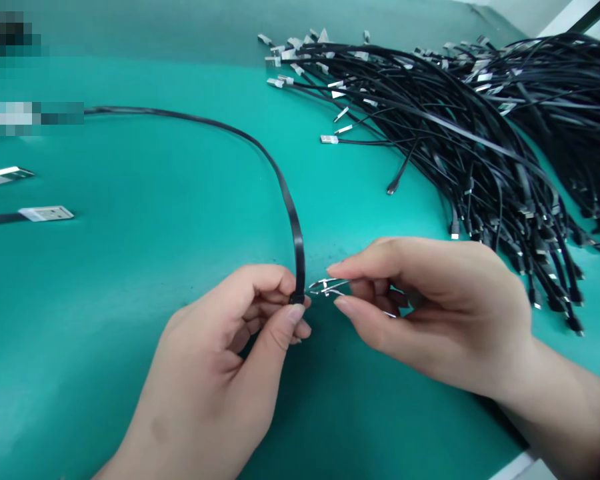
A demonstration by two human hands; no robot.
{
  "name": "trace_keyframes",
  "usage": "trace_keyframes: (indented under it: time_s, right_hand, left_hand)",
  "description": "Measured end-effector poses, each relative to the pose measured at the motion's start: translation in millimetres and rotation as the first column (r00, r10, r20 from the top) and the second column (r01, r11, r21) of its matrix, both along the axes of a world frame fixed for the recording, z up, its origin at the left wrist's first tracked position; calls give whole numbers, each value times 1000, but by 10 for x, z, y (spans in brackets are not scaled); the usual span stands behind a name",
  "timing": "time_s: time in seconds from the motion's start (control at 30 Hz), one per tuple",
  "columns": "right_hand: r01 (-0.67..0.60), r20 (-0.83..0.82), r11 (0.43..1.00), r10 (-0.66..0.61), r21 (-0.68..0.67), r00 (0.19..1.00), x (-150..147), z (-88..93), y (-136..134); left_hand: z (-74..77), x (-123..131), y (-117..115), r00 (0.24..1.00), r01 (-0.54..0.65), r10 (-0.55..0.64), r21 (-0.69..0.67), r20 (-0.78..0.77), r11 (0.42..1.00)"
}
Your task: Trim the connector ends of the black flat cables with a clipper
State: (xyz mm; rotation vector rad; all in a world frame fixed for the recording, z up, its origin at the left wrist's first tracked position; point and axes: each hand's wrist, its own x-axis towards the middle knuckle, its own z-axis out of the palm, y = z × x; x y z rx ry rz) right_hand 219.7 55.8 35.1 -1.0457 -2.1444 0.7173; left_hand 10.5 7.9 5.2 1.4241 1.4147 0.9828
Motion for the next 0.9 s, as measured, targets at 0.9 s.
trace_keyframes:
  time_s: [0.9]
  right_hand:
    - [-54, 145, 996, 44, 69, 988, -5, 55, -16]
  left_hand:
    - [7, 10, -1, 1000, -2, 2, 5, -24, 1000]
